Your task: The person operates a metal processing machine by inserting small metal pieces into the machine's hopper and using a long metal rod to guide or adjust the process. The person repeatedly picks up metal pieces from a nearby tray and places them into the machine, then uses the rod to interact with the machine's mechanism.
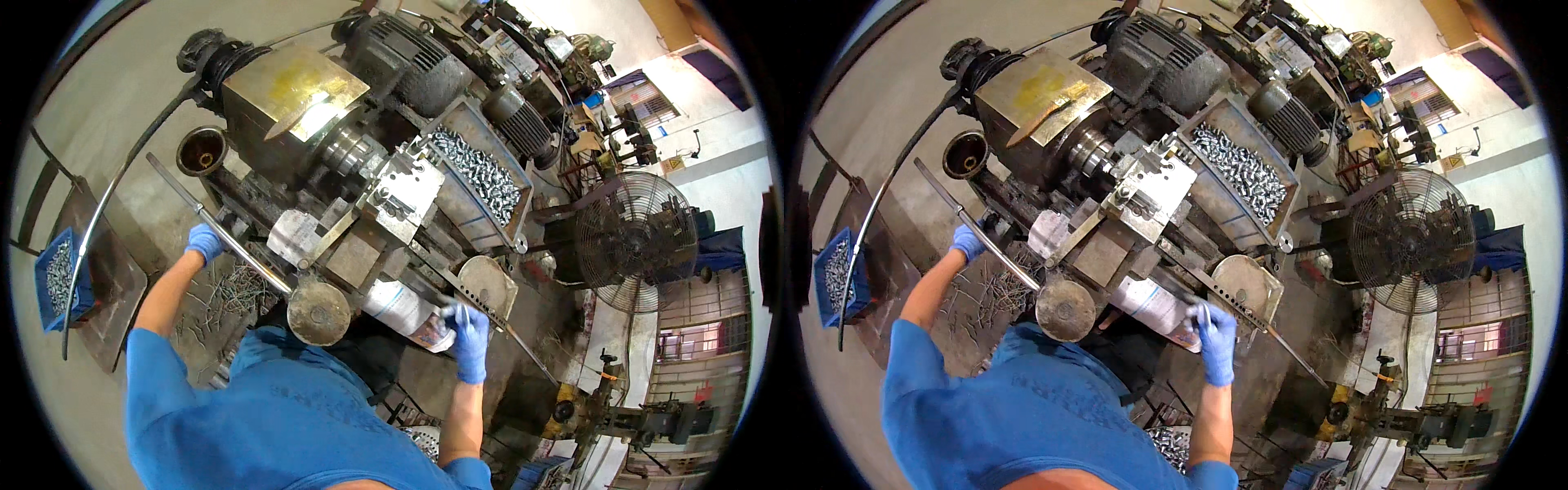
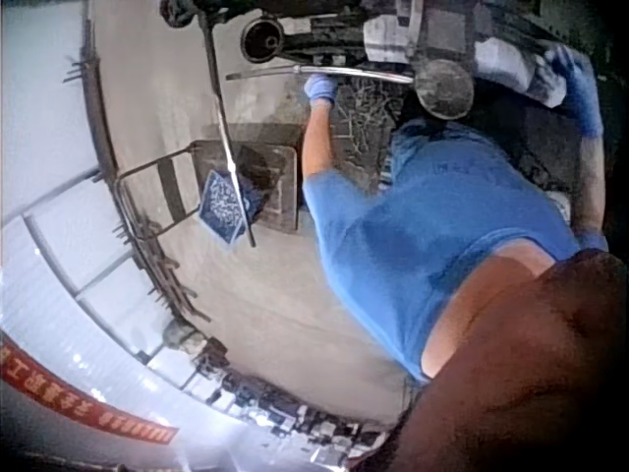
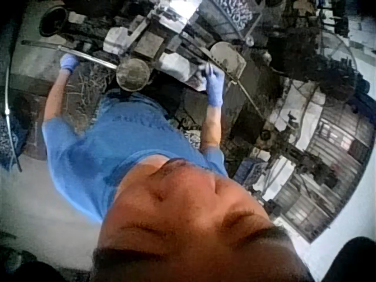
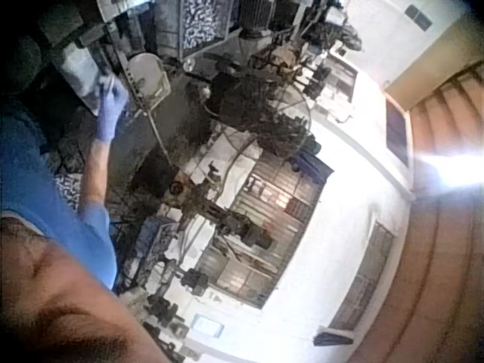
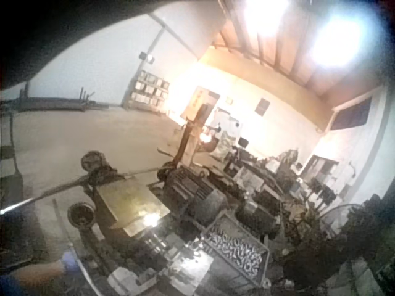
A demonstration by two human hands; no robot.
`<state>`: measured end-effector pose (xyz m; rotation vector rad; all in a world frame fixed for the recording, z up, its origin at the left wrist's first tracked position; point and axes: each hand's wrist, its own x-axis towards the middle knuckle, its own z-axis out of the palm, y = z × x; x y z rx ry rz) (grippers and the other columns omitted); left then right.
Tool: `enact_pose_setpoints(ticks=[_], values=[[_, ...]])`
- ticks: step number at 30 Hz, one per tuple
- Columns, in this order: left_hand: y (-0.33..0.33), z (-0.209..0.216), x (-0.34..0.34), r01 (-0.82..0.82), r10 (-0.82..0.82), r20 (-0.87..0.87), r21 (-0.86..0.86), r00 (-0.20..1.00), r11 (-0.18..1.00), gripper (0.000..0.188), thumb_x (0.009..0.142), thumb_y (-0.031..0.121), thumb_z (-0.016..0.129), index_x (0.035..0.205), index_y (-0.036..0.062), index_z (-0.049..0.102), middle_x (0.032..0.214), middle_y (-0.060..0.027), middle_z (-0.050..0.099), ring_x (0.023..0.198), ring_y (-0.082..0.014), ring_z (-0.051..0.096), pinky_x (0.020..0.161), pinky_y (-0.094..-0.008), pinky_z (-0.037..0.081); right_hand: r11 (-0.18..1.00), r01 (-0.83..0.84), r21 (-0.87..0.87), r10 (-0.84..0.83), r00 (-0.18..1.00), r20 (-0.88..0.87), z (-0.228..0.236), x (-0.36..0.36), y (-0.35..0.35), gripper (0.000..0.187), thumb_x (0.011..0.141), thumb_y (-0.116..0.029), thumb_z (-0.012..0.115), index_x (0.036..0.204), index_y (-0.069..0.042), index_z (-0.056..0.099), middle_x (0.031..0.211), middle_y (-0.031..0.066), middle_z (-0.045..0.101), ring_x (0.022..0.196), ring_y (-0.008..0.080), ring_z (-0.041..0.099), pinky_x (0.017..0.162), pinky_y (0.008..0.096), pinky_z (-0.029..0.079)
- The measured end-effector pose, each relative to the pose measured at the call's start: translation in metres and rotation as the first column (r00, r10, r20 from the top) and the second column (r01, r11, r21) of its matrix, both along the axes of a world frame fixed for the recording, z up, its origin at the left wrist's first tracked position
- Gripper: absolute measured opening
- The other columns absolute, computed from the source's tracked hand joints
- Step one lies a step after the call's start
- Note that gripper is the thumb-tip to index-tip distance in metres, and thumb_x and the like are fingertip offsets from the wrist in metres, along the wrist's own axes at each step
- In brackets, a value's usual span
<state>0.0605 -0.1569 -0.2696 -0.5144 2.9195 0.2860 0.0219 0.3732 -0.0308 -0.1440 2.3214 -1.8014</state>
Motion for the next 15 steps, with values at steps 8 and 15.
enact_pose_setpoints(ticks=[8,15], values=[[-0.001,0.028,0.049,-0.169,0.187,-0.020,0.346,0.982,0.923,0.032,0.078,0.030,0.060,0.100,0.0066,0.062,0.092,-0.0220,0.062,0.089,-0.0375,0.059,0.078,-0.0440,0.047,0.774,0.003,-0.633,0.206,0.944,0.257,0.001,-0.070,-0.116,0.034,0.092,-0.038,0.051,0.082,-0.006,0.058,0.084,0.0045,0.061,0.059,0.0164,0.057,0.041,0.0213,0.039],[-0.004,0.021,0.057,-0.168,0.156,0.065,0.414,0.986,0.894,0.026,0.084,0.023,0.057,0.096,0.0007,0.061,0.062,-0.0117,0.058,0.049,-0.0199,0.056,0.052,-0.0360,0.047,0.587,0.103,-0.803,0.352,0.860,0.368,-0.006,-0.082,-0.143,0.026,0.092,-0.038,0.049,0.093,-0.012,0.056,0.086,0.0017,0.062,0.082,0.0279,0.065,0.044,0.0250,0.043]])
